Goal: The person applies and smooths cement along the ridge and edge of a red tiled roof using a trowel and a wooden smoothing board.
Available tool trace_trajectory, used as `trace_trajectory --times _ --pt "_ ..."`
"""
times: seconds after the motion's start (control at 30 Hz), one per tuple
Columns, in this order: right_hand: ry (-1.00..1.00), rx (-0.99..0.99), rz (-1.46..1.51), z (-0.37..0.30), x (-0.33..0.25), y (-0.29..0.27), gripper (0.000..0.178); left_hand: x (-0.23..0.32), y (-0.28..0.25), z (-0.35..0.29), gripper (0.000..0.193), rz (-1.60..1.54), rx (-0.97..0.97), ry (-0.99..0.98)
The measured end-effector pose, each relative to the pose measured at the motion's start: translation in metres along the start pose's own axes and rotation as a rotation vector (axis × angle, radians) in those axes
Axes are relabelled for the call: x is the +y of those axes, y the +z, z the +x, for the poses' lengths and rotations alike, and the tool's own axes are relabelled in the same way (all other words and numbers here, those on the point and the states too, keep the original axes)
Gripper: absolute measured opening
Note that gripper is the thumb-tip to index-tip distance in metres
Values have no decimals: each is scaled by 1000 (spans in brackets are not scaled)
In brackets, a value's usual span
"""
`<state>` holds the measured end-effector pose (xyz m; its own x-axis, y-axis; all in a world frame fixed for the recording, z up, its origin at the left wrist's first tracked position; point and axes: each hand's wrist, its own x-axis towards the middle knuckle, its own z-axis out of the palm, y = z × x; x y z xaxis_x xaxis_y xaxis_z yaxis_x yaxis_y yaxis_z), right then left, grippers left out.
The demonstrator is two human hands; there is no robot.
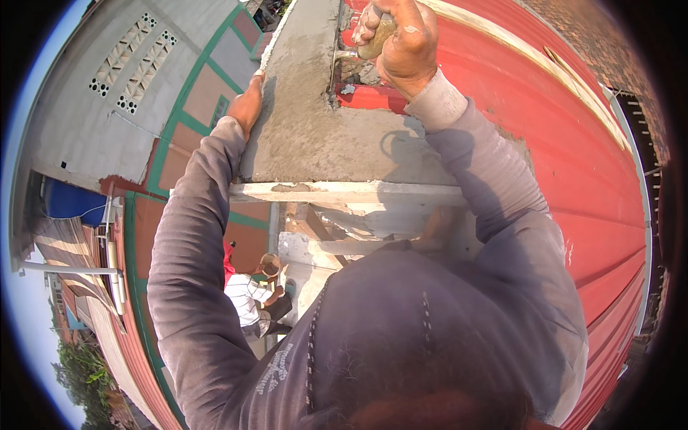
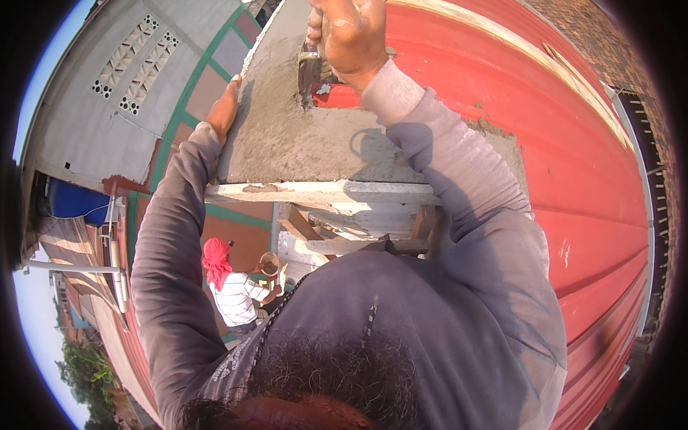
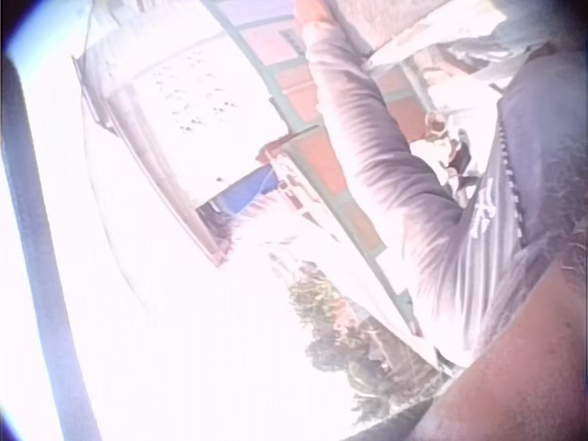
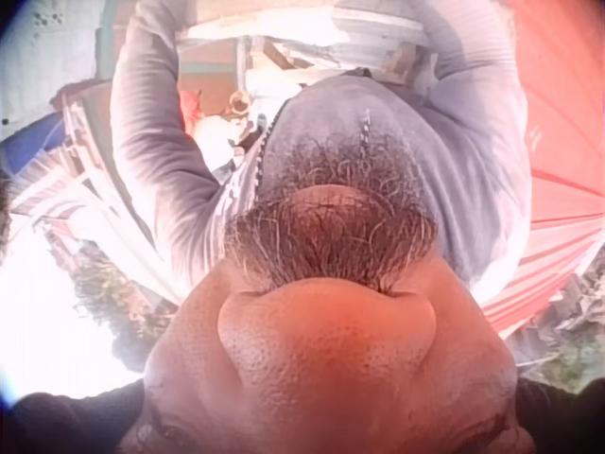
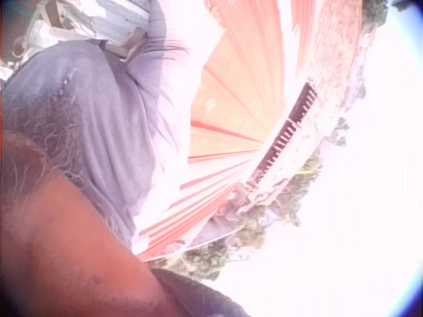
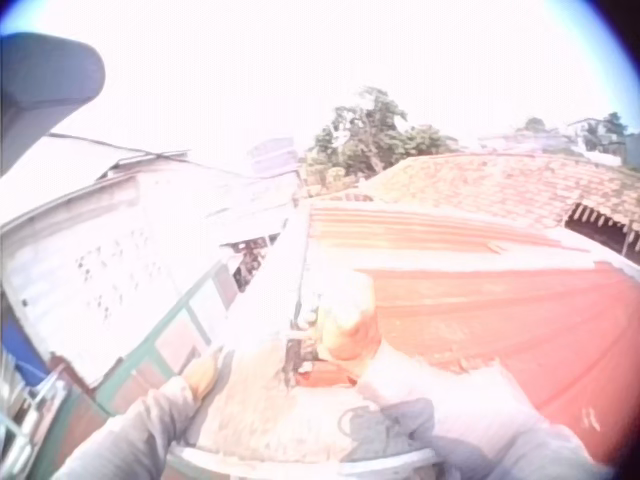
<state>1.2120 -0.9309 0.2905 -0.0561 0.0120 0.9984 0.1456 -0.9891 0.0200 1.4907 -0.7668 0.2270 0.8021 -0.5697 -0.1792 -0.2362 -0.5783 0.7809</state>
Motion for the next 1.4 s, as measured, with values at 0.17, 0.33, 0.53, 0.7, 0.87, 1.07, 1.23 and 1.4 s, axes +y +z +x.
trace_trajectory --times 0.17,0.33,0.53,0.7,0.87,1.07,1.23,1.4 --pt "571 -5 496 9 -26 -25 17 -4 -3 2 109 -31 -14 -34" --pt "706 -31 197 7 14 -18 13 1 -3 -4 109 17 2 16" --pt "1021 56 815 16 32 12 14 0 -3 -6 108 22 5 -32" --pt "926 -36 695 9 47 23 20 9 2 -16 107 -21 -30 -64" --pt "914 -72 630 6 46 19 21 5 -3 -9 107 9 -63 -26" --pt "1066 9 740 4 60 -8 22 6 -3 -11 108 -46 -54 -96" --pt "1141 78 826 7 77 -2 24 0 -2 -9 106 -14 -33 -46" --pt "1202 120 868 -4 89 11 27 11 0 -21 102 -25 -23 -60"
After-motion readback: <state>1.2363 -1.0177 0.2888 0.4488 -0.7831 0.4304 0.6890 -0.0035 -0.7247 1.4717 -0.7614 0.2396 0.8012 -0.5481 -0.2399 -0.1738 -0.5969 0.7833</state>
